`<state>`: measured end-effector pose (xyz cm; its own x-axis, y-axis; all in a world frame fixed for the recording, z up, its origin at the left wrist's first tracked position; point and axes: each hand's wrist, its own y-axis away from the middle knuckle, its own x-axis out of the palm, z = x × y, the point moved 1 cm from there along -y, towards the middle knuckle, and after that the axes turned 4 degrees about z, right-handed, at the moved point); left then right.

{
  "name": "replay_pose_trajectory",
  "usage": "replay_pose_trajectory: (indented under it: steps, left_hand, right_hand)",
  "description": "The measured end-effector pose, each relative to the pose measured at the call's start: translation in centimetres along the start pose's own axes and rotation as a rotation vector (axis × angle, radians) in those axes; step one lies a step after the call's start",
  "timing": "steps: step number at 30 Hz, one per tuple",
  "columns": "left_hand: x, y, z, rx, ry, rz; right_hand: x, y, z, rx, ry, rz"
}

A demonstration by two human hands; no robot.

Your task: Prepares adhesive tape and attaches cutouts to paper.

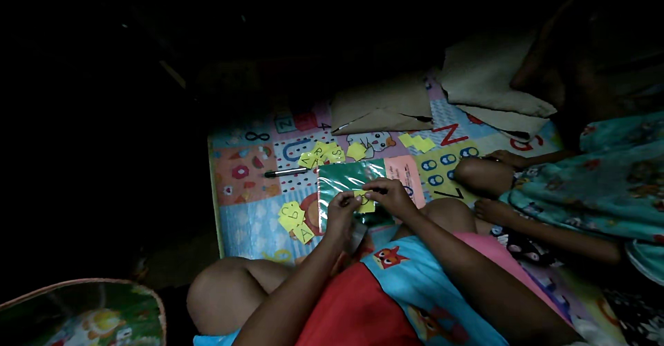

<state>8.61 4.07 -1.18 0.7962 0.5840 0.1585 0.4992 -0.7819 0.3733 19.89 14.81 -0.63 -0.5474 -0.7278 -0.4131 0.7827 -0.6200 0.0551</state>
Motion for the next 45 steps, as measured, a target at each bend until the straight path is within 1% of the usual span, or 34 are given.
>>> replay_pose_trajectory:
  steps: [3, 6, 8, 11, 15, 21, 25, 29, 33, 41, 45]
  left_hand:
    - [0.0, -0.1, 0.1, 0.063, -0.006, 0.014]
    - [-0.3, -0.2, 0.5, 0.169, -0.157, 0.094]
    - [-0.3, -0.2, 0.6, 0.213, -0.218, 0.122]
    - [-0.2, -0.2, 0.6, 0.244, -0.245, 0.124]
    - [-0.5, -0.7, 1.2, 0.364, -0.283, 0.128]
    - [-0.7, -0.8, 1.5, 0.422, -0.344, 0.139]
    - [-0.8, -0.8, 1.6, 0.435, -0.363, 0.129]
    - [-0.7, -0.8, 1.4, 0.434, -0.389, 0.133]
    - [-0.8, -0.8, 1.6, 0.453, -0.393, 0.133]
    - [-0.7, -0.5, 1.1, 0.381, -0.441, 0.101]
    - [-0.6, -0.4, 1.0, 0.381, -0.471, 0.087]
  right_hand:
    - [-0.2, 0.0, 0.1, 0.003, -0.012, -0.008]
    - [-0.7, 0.0, -0.1, 0.004, -0.024, 0.006]
    - [-1.3, -0.1, 0.2, 0.044, -0.021, 0.037]
    - [-1.6, 0.0, 0.2, 0.095, -0.017, 0.080]
    - [-1.4, -0.1, 0.2, 0.081, -0.006, 0.068]
    - [-1.1, -0.1, 0.2, 0.068, 0.020, 0.045]
    - [-1.0, 0.1, 0.0, 0.024, 0.021, 0.035]
    - [-0.8, 0.0, -0.6, -0.067, 0.065, 0.026]
    - [-0.9, 0.0, -0.6, -0.058, 0.092, 0.038]
    - [-0.9, 0.0, -0.4, -0.016, 0.106, 0.052]
    - [-0.9, 0.0, -0.2, 0.002, 0.106, 0.048]
